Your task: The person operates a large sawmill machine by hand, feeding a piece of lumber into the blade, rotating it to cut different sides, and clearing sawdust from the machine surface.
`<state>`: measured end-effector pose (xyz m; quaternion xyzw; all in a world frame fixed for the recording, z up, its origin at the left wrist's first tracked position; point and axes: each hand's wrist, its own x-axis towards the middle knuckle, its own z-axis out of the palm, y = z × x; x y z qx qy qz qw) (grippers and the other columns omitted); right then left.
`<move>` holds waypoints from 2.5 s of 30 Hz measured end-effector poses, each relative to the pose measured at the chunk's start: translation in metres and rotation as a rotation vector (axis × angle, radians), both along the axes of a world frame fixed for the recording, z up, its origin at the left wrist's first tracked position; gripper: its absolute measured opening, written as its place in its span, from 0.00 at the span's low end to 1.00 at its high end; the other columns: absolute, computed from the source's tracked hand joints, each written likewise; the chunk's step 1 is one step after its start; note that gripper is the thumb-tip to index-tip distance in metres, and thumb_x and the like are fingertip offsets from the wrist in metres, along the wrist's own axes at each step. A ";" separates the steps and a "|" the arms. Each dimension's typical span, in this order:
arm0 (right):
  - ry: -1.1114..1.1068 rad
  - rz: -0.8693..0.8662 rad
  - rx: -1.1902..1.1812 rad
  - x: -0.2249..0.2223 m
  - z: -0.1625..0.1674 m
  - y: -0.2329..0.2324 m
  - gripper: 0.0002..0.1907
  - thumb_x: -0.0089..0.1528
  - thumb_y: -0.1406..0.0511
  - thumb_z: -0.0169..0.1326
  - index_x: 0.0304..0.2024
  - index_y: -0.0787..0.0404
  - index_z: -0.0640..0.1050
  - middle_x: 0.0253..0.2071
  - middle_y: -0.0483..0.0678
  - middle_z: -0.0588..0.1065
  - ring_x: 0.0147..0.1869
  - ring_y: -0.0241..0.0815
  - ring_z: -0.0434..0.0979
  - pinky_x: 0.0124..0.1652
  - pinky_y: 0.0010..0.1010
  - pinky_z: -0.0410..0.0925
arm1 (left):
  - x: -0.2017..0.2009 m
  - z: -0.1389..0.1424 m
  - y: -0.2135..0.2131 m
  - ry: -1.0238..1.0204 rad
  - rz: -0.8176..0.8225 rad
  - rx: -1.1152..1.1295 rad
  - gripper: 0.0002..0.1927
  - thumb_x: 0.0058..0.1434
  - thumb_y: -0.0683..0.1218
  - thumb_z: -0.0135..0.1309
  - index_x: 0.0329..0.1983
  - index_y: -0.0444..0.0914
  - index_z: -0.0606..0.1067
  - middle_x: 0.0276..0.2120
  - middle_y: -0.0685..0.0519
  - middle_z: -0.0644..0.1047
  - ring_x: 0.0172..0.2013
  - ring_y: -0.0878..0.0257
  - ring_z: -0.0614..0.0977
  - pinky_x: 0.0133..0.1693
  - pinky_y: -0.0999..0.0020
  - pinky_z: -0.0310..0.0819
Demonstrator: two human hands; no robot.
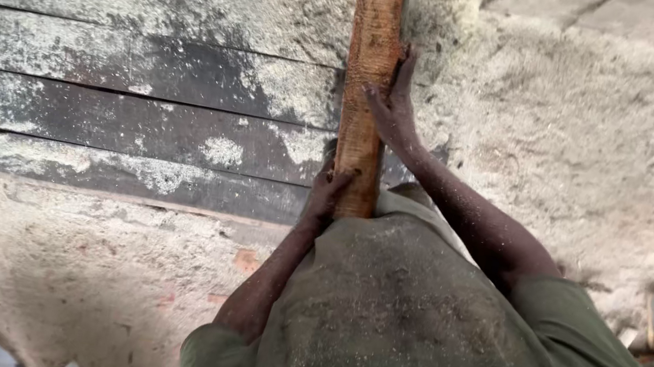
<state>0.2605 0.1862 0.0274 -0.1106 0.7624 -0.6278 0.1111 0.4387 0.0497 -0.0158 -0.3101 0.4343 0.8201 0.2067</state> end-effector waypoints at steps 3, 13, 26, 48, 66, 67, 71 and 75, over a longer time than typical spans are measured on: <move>0.086 0.014 0.070 -0.021 0.003 -0.015 0.53 0.79 0.58 0.47 0.72 0.32 0.14 0.80 0.62 0.17 0.85 0.69 0.46 0.69 0.59 0.70 | -0.017 0.008 -0.011 -0.021 0.076 0.038 0.37 0.57 0.49 0.61 0.67 0.33 0.64 0.49 0.42 0.79 0.44 0.51 0.84 0.45 0.55 0.83; 0.004 0.004 0.133 -0.132 0.006 -0.057 0.56 0.76 0.49 0.46 0.68 0.45 0.10 0.79 0.68 0.19 0.84 0.72 0.40 0.72 0.60 0.63 | -0.130 0.019 -0.053 -0.017 0.062 0.021 0.33 0.59 0.51 0.64 0.61 0.27 0.68 0.47 0.39 0.79 0.43 0.49 0.84 0.44 0.53 0.84; -0.079 0.096 0.108 -0.179 -0.025 -0.051 0.55 0.78 0.54 0.43 0.64 0.46 0.06 0.79 0.76 0.40 0.78 0.70 0.58 0.69 0.61 0.66 | -0.188 -0.009 -0.070 -0.009 -0.037 0.023 0.35 0.60 0.49 0.64 0.64 0.26 0.66 0.47 0.35 0.81 0.43 0.48 0.86 0.43 0.57 0.86; 0.123 -0.039 0.854 -0.403 0.037 -0.047 0.59 0.64 0.31 0.44 0.77 0.64 0.42 0.74 0.60 0.53 0.76 0.57 0.56 0.68 0.58 0.54 | -0.429 0.024 -0.070 0.033 -0.235 -0.255 0.31 0.58 0.57 0.63 0.54 0.28 0.74 0.42 0.41 0.82 0.40 0.54 0.86 0.41 0.62 0.82; 0.373 0.013 0.467 -0.216 -0.035 -0.027 0.50 0.70 0.43 0.47 0.79 0.64 0.41 0.81 0.62 0.42 0.86 0.63 0.43 0.78 0.62 0.50 | -0.335 0.021 -0.098 0.858 -0.599 -1.362 0.42 0.60 0.56 0.69 0.74 0.50 0.63 0.62 0.40 0.70 0.56 0.47 0.77 0.51 0.55 0.83; 0.363 -0.013 0.440 -0.212 -0.040 -0.031 0.50 0.71 0.43 0.48 0.79 0.64 0.41 0.81 0.64 0.43 0.85 0.64 0.44 0.78 0.62 0.50 | -0.336 0.017 -0.100 0.904 -0.587 -1.418 0.40 0.59 0.57 0.70 0.73 0.51 0.66 0.60 0.40 0.72 0.55 0.48 0.77 0.51 0.53 0.82; 0.414 -0.172 0.384 -0.206 -0.057 -0.046 0.47 0.72 0.45 0.49 0.78 0.64 0.45 0.78 0.64 0.47 0.83 0.62 0.48 0.78 0.59 0.52 | -0.338 0.023 -0.104 0.969 -0.602 -1.468 0.37 0.61 0.59 0.67 0.71 0.46 0.71 0.47 0.47 0.74 0.46 0.53 0.76 0.47 0.54 0.76; 0.396 -0.291 0.410 -0.215 -0.068 -0.057 0.40 0.71 0.49 0.49 0.77 0.63 0.53 0.76 0.62 0.53 0.81 0.60 0.53 0.76 0.56 0.57 | -0.350 0.047 -0.106 1.028 -0.612 -1.561 0.36 0.61 0.62 0.64 0.70 0.45 0.71 0.42 0.53 0.71 0.44 0.55 0.72 0.50 0.53 0.68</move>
